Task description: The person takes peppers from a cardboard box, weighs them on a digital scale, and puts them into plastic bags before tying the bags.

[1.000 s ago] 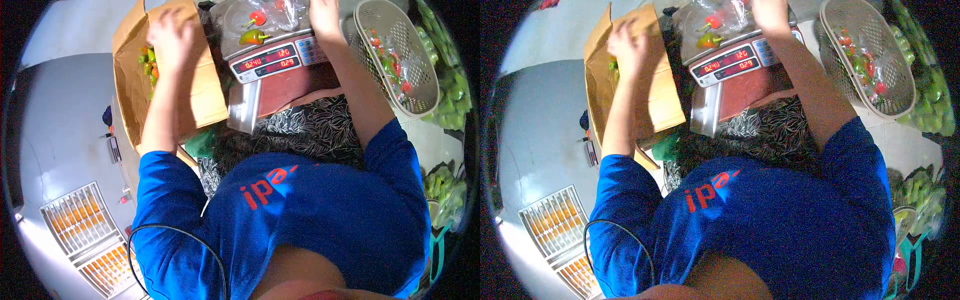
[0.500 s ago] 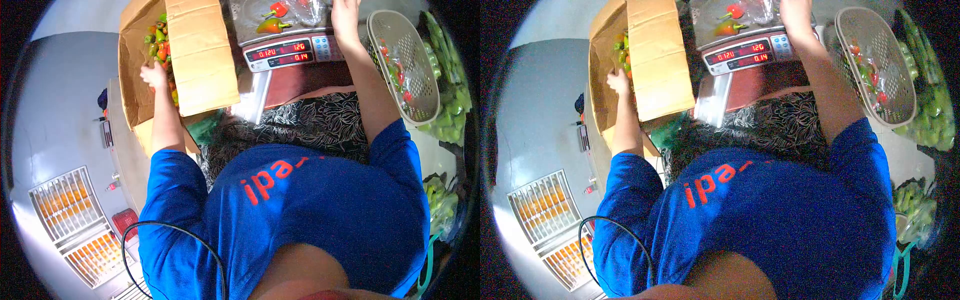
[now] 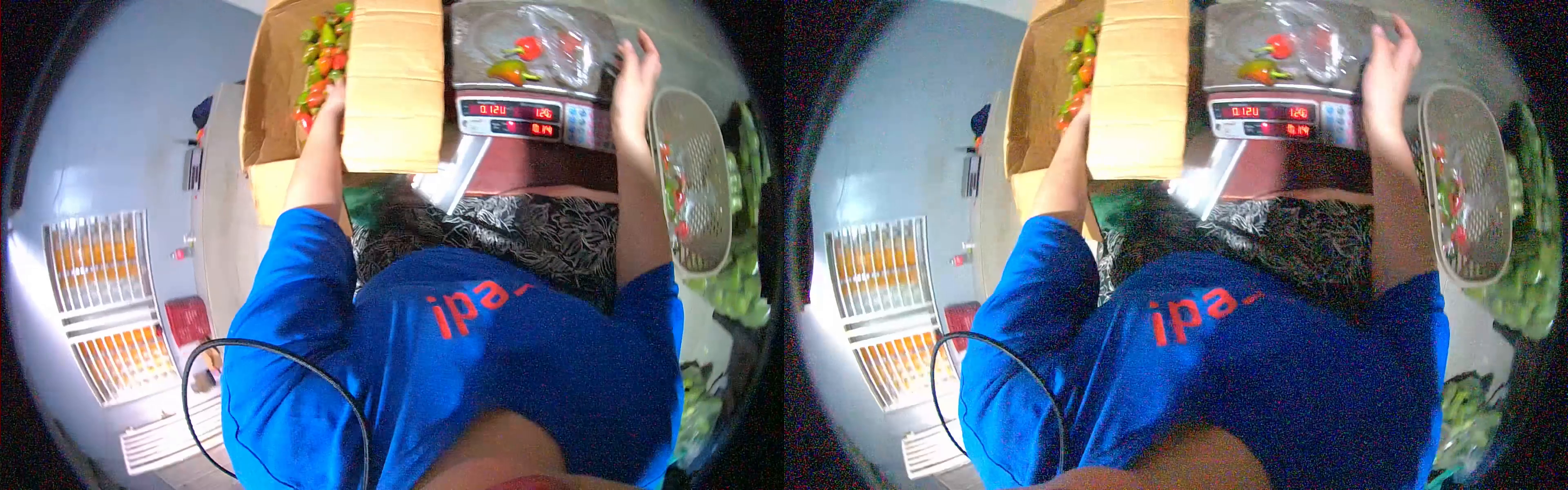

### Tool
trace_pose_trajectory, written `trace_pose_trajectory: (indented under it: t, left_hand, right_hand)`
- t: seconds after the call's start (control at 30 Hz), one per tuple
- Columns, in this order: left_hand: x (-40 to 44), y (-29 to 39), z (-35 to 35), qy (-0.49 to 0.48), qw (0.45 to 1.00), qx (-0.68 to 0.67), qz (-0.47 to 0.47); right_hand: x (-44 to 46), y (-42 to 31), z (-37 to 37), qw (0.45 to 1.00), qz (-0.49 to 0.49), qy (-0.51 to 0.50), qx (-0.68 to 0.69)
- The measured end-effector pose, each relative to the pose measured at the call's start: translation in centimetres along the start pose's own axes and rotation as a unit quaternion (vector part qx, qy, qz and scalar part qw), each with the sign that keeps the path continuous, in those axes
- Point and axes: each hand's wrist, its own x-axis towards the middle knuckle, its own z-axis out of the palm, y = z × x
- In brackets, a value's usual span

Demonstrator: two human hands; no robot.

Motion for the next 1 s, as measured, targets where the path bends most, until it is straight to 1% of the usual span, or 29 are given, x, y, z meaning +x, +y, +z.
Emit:
trace_pose_trajectory:
  t: [0.07,0.1,0.17,0.2,0.23,0.27,0.33,0.4,0.43,0.47,0.5,0.53,0.57,0.6,0.63,0.67,0.7,0.73,0.8,0.83,0.93,0.97,1.0]
  left_hand:
    - [-0.1,0.1,0.7,-0.065,0.996,-0.057,0.000]
    - [0.0,0.0,1.0,-0.089,0.993,-0.083,0.003]
    - [0.3,-0.3,1.1,-0.110,0.985,-0.132,0.012]
    - [0.5,-0.7,0.9,-0.093,0.986,-0.139,0.019]
    - [0.9,-1.2,0.3,-0.068,0.987,-0.142,0.028]
    - [0.1,-0.4,-0.7,0.019,0.995,-0.097,0.022]
    - [-0.8,-0.6,-5.0,0.076,0.997,-0.020,-0.020]
    - [-1.8,-2.2,-7.2,0.152,0.985,0.021,-0.079]
    - [-1.9,-4.1,-7.2,0.174,0.981,0.001,-0.083]
    - [-1.8,-6.4,-6.8,0.195,0.977,-0.019,-0.087]
    - [-1.6,-8.0,-6.6,0.216,0.972,-0.038,-0.091]
    - [-1.3,-8.2,-6.7,0.221,0.970,-0.035,-0.097]
    - [-0.8,-7.9,-6.6,0.226,0.968,-0.032,-0.102]
    - [-0.3,-7.3,-6.4,0.229,0.967,-0.029,-0.106]
    - [0.6,-6.8,-6.2,0.238,0.968,-0.062,-0.057]
    - [2.1,-6.5,-5.8,0.232,0.971,-0.027,-0.043]
    - [2.0,-4.5,-6.2,0.238,0.970,0.031,-0.020]
    - [1.8,-2.3,-6.5,0.244,0.966,0.087,0.005]
    - [3.3,-1.3,-4.8,0.245,0.957,0.143,0.064]
    - [4.1,-0.9,-4.2,0.197,0.968,0.140,0.066]
    - [7.1,-0.2,-2.2,0.227,0.966,0.035,0.115]
    - [9.0,-0.6,-1.7,0.213,0.971,0.031,0.103]
    - [9.9,-0.3,-2.0,0.198,0.977,0.015,0.080]
  right_hand:
    - [0.0,0.2,-0.1,1.000,-0.005,-0.003,-0.010]
    - [0.3,0.6,0.1,1.000,-0.023,-0.008,0.003]
    - [0.2,0.9,0.1,0.999,0.000,-0.026,-0.031]
    - [-0.1,0.3,-0.2,0.998,0.011,-0.034,-0.048]
    - [-0.9,-1.1,0.0,0.999,0.011,-0.016,-0.030]
    - [-2.1,-2.9,0.1,0.998,0.035,-0.041,0.012]
    - [-5.3,-6.4,0.4,0.988,0.081,-0.094,0.092]
    - [-9.7,-7.8,1.4,0.973,0.075,-0.178,0.124]
    - [-12.0,-9.4,1.0,0.952,0.047,-0.300,0.031]
    - [-14.2,-11.0,0.7,0.909,-0.006,-0.413,-0.053]
    - [-16.5,-10.3,0.8,0.855,0.045,-0.507,0.097]
    - [-17.0,-10.6,1.1,0.779,0.051,-0.616,0.104]
    - [-17.4,-10.8,1.5,0.690,0.058,-0.714,0.107]
    - [-18.1,-10.4,2.0,0.680,0.061,-0.724,0.100]
    - [-19.2,-9.5,2.5,0.671,0.066,-0.732,0.092]
    - [-19.9,-8.7,3.0,0.665,0.069,-0.740,0.082]
    - [-20.4,-8.4,3.4,0.658,0.097,-0.745,0.057]
    - [-21.2,-7.5,3.8,0.642,0.105,-0.758,0.042]
    - [-22.8,-6.0,3.9,0.611,0.124,-0.782,0.011]
    - [-23.1,-6.2,4.0,0.563,0.154,-0.811,-0.040]
    - [-25.7,-4.1,3.4,0.509,0.117,-0.853,-0.009]
    - [-25.7,-3.4,3.2,0.497,0.132,-0.858,0.002]
    - [-25.5,-2.9,3.4,0.504,0.163,-0.848,-0.014]
